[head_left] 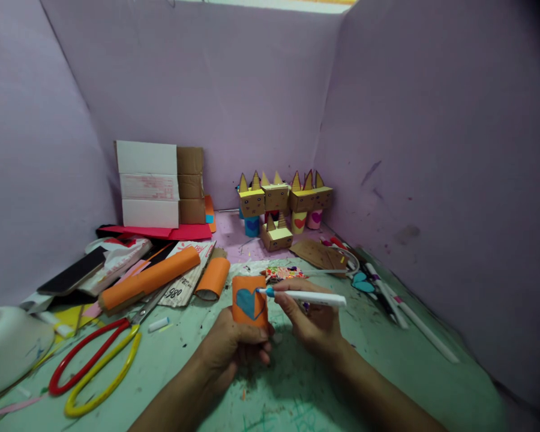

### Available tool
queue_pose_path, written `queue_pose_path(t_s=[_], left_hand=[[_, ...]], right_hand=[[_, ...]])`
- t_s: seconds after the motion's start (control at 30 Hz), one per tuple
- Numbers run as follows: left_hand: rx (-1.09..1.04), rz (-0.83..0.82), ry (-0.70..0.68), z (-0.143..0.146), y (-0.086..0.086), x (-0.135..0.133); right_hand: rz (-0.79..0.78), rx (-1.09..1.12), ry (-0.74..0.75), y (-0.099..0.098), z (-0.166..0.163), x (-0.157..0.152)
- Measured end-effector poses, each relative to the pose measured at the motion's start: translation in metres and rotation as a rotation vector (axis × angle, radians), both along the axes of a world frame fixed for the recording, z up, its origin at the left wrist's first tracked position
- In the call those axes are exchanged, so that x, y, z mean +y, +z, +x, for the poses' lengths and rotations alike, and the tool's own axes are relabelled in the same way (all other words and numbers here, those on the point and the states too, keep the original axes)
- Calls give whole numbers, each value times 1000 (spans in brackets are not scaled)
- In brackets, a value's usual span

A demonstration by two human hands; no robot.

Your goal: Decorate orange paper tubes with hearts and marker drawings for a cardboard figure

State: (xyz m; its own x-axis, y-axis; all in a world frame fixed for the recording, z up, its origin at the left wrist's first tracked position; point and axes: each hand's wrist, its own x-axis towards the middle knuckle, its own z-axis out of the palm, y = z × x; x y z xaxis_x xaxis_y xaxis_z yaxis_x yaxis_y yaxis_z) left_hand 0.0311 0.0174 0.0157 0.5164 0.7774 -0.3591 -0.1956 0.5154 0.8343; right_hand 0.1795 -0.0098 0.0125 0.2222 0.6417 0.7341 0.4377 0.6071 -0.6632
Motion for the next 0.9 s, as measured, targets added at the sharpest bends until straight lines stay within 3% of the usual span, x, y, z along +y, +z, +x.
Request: queue_pose_path(t_s=[0.9], left_hand=[[-3, -13, -5, -4, 7, 0]], right_hand=[[-26, 31, -35, 0, 2, 0]])
